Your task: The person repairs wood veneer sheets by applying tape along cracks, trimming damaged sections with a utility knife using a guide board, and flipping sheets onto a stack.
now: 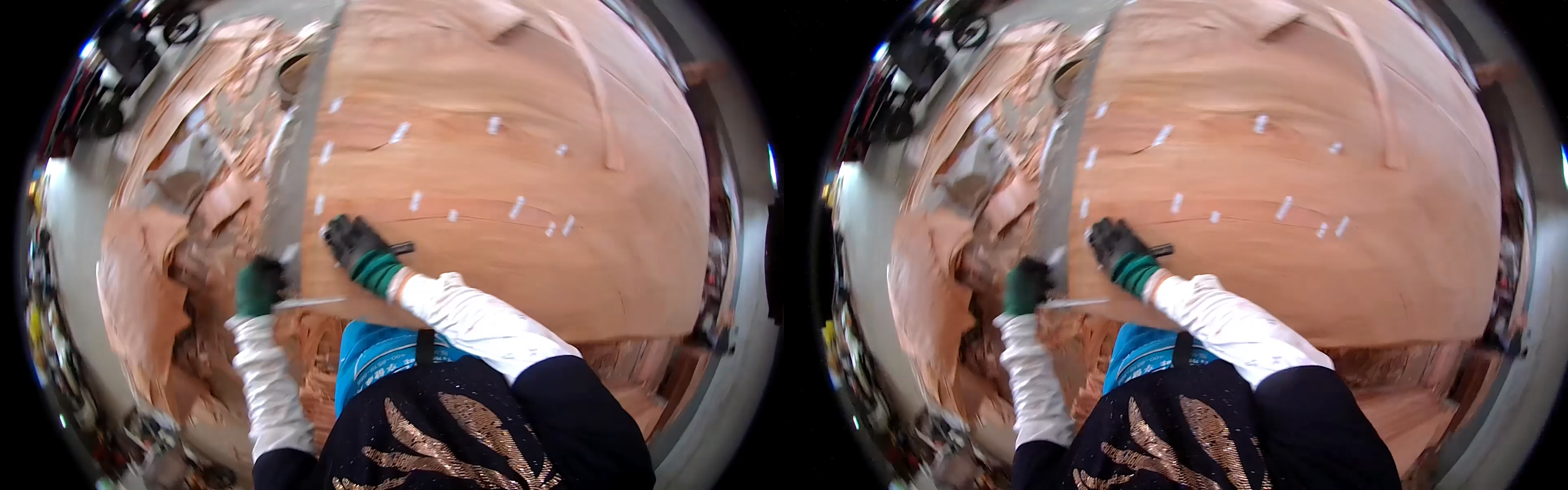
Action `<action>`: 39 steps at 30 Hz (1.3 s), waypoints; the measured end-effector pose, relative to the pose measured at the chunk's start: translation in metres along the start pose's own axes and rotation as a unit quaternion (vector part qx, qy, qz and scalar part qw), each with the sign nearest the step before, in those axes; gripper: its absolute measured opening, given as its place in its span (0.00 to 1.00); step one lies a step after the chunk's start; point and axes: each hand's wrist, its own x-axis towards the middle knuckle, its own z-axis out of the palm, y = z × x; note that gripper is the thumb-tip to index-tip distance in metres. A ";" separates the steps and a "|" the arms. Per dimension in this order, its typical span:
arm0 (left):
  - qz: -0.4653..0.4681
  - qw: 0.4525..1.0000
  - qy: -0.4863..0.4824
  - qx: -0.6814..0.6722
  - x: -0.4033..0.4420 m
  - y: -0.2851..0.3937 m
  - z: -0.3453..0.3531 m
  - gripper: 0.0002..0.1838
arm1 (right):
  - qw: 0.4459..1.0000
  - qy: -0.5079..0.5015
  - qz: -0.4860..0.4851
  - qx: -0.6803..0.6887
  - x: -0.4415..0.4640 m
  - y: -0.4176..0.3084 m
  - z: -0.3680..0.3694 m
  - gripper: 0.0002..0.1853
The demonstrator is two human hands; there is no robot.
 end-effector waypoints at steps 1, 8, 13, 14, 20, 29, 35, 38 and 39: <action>-0.036 0.999 -0.002 0.005 0.002 0.007 -0.030 0.07 | 1.000 0.015 0.012 -0.012 0.002 -0.005 0.010 0.29; 0.078 0.964 -0.166 -0.190 0.046 0.140 0.000 0.11 | 0.990 0.049 0.085 0.104 -0.002 0.020 -0.020 0.22; 0.084 0.954 -0.248 -0.145 0.037 0.214 0.105 0.12 | 0.951 -0.082 0.241 0.174 -0.103 0.098 -0.059 0.21; 0.102 0.950 -0.259 -0.140 0.033 0.228 0.130 0.12 | 0.931 -0.112 0.285 0.199 -0.127 0.125 -0.067 0.21; 0.135 0.929 -0.279 -0.202 0.043 0.318 0.285 0.11 | 0.906 0.136 0.400 0.034 -0.246 0.246 -0.061 0.21; 0.066 0.940 -0.275 -0.193 0.087 0.348 0.339 0.09 | 0.948 0.160 0.270 -0.055 -0.205 0.314 -0.049 0.22; 0.080 0.950 -0.244 -0.180 0.074 0.340 0.330 0.15 | 0.966 0.049 0.254 0.001 -0.190 0.324 -0.040 0.15; 0.063 0.959 -0.230 -0.154 0.055 0.327 0.316 0.18 | 0.941 0.114 0.296 0.116 -0.173 0.328 -0.028 0.09; 0.088 0.955 -0.228 -0.170 0.055 0.316 0.315 0.17 | 0.858 0.102 0.431 0.260 -0.168 0.324 -0.036 0.12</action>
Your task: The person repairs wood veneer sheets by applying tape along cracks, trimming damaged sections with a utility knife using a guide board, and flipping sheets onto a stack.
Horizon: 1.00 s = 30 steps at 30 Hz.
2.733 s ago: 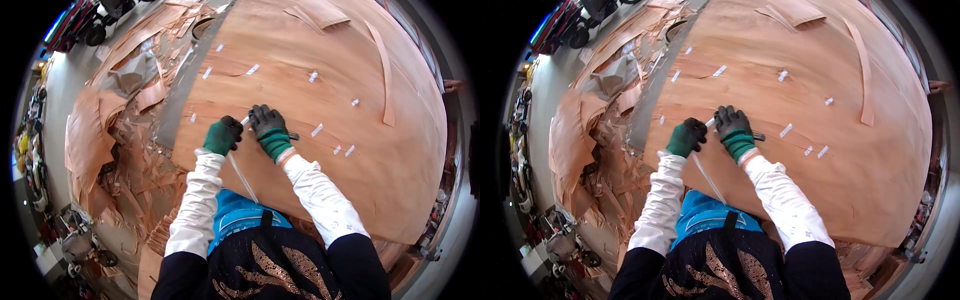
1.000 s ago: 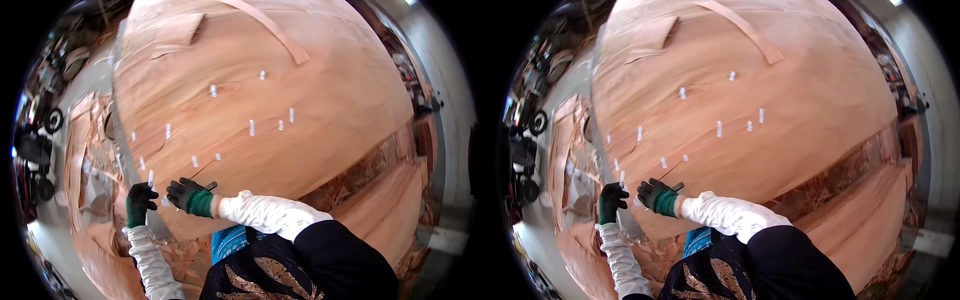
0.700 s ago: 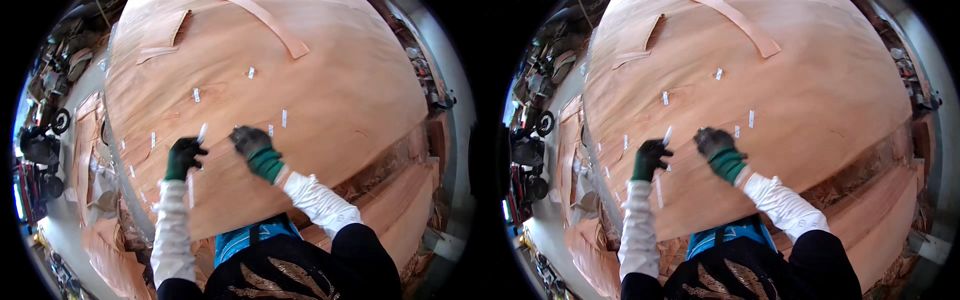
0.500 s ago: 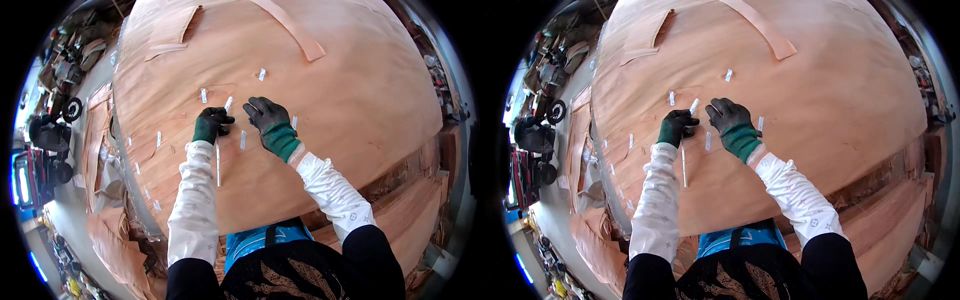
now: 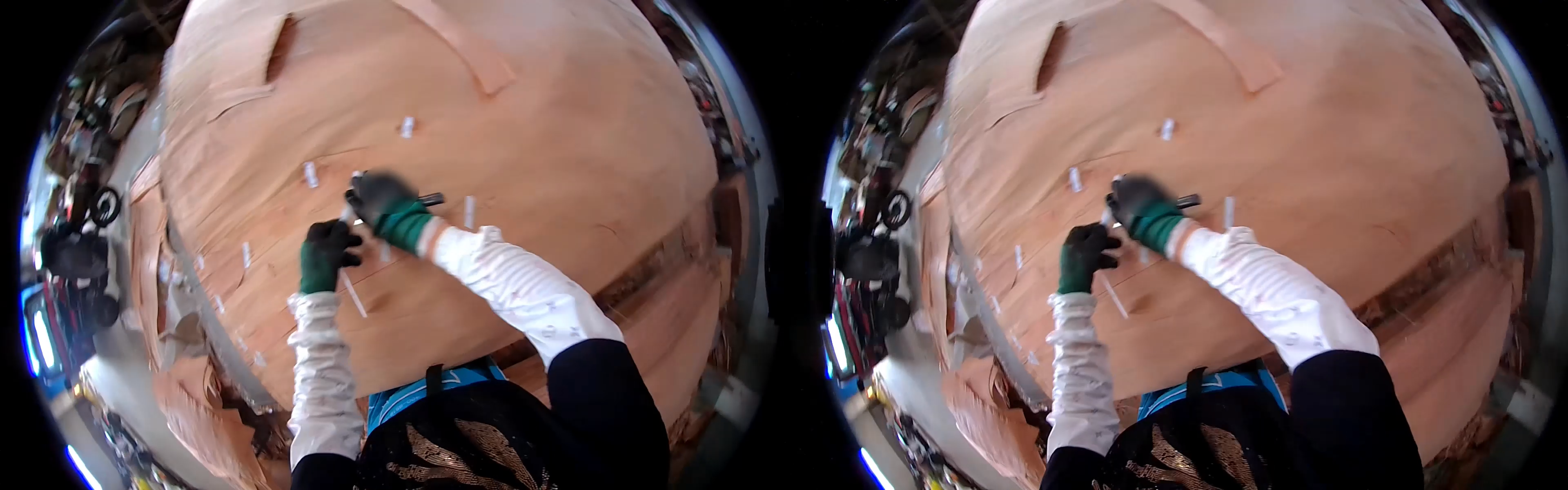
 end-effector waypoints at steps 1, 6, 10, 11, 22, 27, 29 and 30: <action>0.043 0.998 -0.049 -0.021 -0.001 -0.008 -0.013 0.15 | 0.933 0.165 -0.243 -0.207 -0.015 0.013 0.006 0.14; 0.007 0.964 0.064 0.258 0.045 0.034 -0.123 0.05 | 0.954 0.013 -0.165 -0.251 -0.002 0.003 0.030 0.12; 0.003 0.968 0.055 0.244 0.008 0.083 -0.052 0.08 | 0.960 -0.015 -0.151 -0.237 -0.013 -0.006 -0.001 0.12; -0.011 0.966 0.019 0.257 -0.002 0.084 -0.026 0.10 | 0.966 0.046 -0.147 -0.206 -0.028 0.002 -0.016 0.12; -0.013 0.932 -0.315 0.177 -0.032 0.033 0.324 0.13 | 0.942 0.165 0.242 -0.162 -0.291 0.239 -0.219 0.21; -0.003 0.950 -0.311 0.036 -0.018 0.027 0.453 0.14 | 0.913 0.338 0.117 -0.197 -0.320 0.302 -0.239 0.24; -0.022 0.952 -0.304 -0.007 -0.019 0.032 0.486 0.14 | 0.909 0.362 0.095 -0.185 -0.313 0.314 -0.255 0.25; -0.035 0.954 -0.297 -0.014 -0.019 0.034 0.499 0.14 | 0.905 0.371 0.090 -0.187 -0.308 0.320 -0.261 0.25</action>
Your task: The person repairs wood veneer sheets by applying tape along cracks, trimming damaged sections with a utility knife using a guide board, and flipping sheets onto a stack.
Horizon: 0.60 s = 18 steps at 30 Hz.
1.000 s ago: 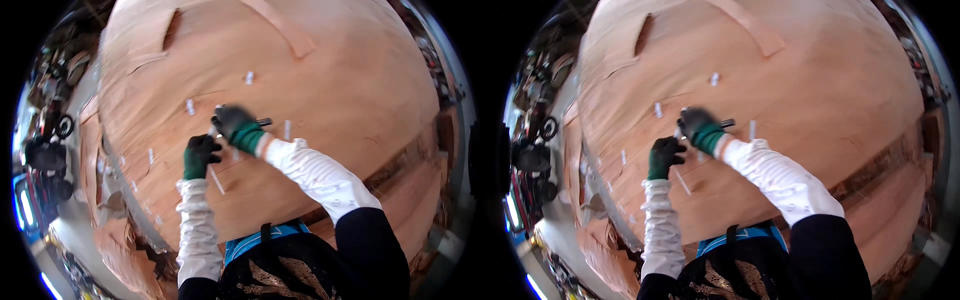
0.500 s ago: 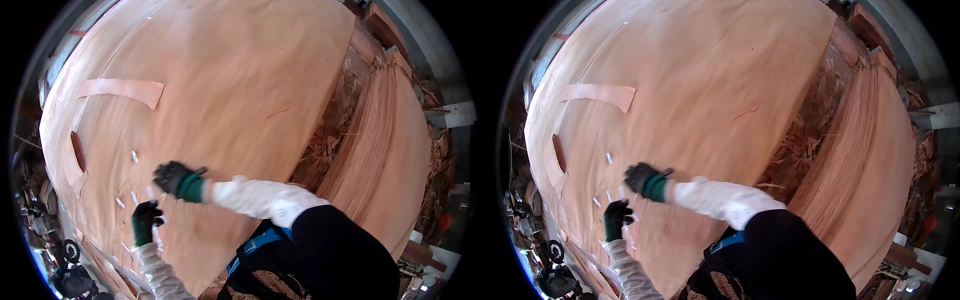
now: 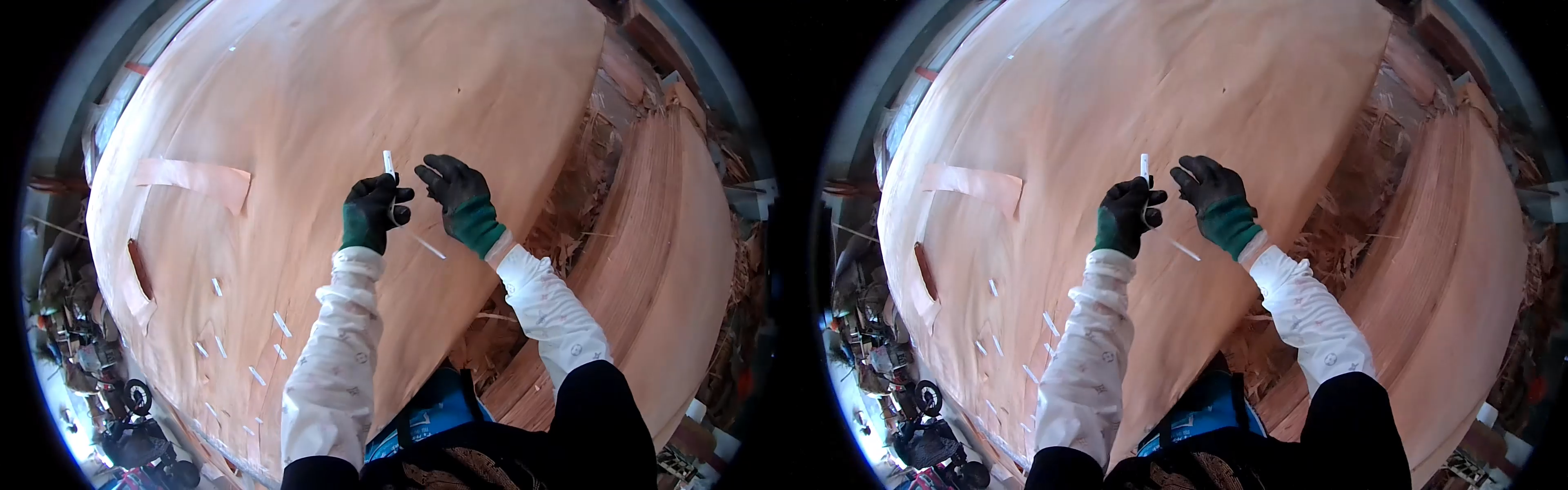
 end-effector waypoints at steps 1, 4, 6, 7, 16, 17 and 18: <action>-0.005 0.999 0.035 0.020 0.011 -0.007 0.004 0.14 | 1.000 0.009 -0.002 0.000 0.007 0.003 0.002 0.25; -0.070 0.995 0.074 0.020 0.031 -0.026 -0.001 0.12 | 1.000 -0.008 -0.022 0.013 0.024 0.019 0.015 0.27; -0.068 0.994 0.084 0.026 0.031 -0.029 0.000 0.13 | 0.998 -0.028 -0.051 0.022 0.027 0.027 0.024 0.29; -0.070 0.993 0.090 0.030 0.029 -0.029 0.002 0.13 | 0.995 -0.068 -0.076 0.004 0.028 0.032 0.030 0.28; -0.037 0.993 0.054 0.094 0.002 -0.033 -0.006 0.13 | 0.933 -0.255 -0.228 -0.116 0.032 0.038 0.039 0.22; -0.049 0.997 0.028 0.055 0.004 -0.041 -0.015 0.14 | 0.917 -0.277 -0.258 -0.126 0.038 0.037 0.035 0.21; -0.051 0.996 0.036 0.065 -0.001 -0.042 -0.015 0.15 | 0.925 -0.233 -0.279 -0.108 0.036 0.041 0.042 0.20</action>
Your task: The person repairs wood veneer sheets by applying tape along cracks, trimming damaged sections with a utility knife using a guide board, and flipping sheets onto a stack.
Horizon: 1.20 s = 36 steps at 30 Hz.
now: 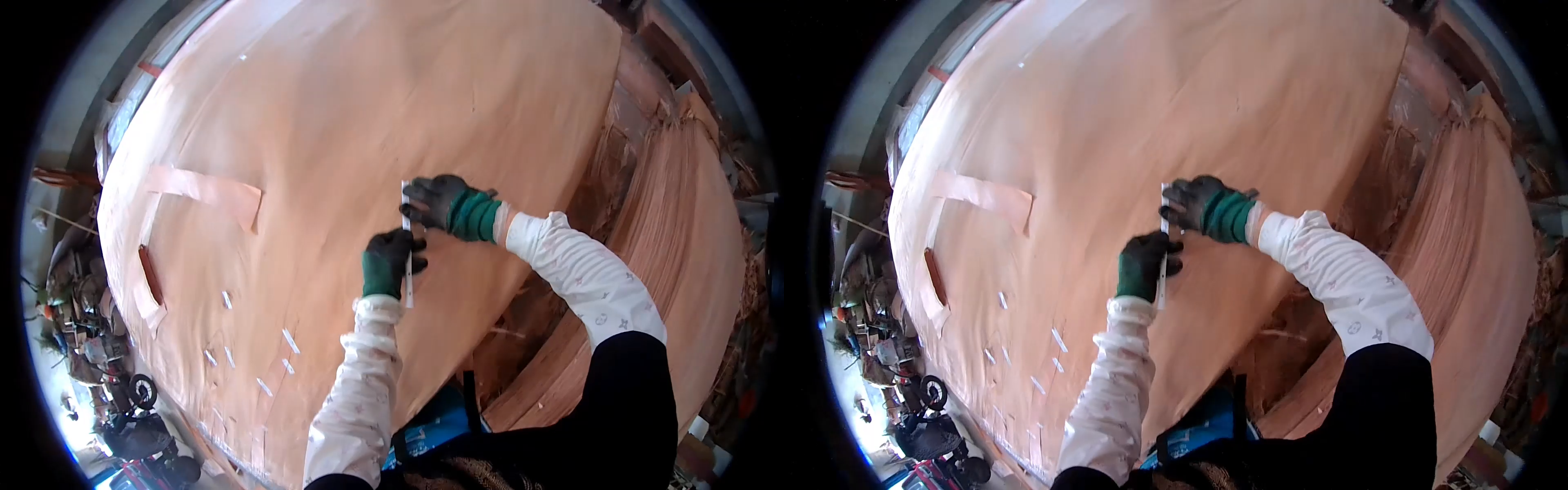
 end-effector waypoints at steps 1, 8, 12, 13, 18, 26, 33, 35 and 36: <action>-0.026 0.999 0.019 0.006 -0.005 0.002 0.003 0.15 | 1.000 -0.012 -0.005 -0.009 0.000 0.001 -0.002 0.20; 0.039 0.978 -0.081 0.187 0.006 0.023 -0.050 0.11 | 1.000 0.005 0.011 -0.002 -0.004 -0.002 -0.004 0.20; 0.071 0.979 -0.062 0.180 -0.076 0.070 -0.107 0.11 | 0.950 -0.140 0.227 0.163 0.026 0.006 0.029 0.18; 0.061 0.982 -0.063 0.170 -0.105 0.071 -0.127 0.11 | 0.871 -0.196 0.351 0.283 0.037 -0.001 -0.024 0.18; 0.101 0.991 0.080 0.042 -0.262 -0.012 -0.316 0.12 | 0.895 -0.234 0.374 0.063 0.069 -0.064 -0.072 0.24; 0.202 0.947 0.227 -0.104 -0.569 -0.183 -0.673 0.07 | 0.574 -0.064 0.406 0.708 -0.009 -0.451 -0.140 0.26; -0.017 0.989 0.147 0.029 -0.656 -0.245 -0.704 0.14 | 0.472 -0.224 0.449 0.725 -0.138 -0.752 -0.128 0.22; -0.029 0.993 0.107 0.047 -0.650 -0.254 -0.698 0.14 | 0.471 -0.235 0.474 0.706 -0.152 -0.777 -0.146 0.22; -0.041 0.994 0.077 0.062 -0.649 -0.260 -0.701 0.14 | 0.479 -0.224 0.498 0.687 -0.160 -0.784 -0.154 0.22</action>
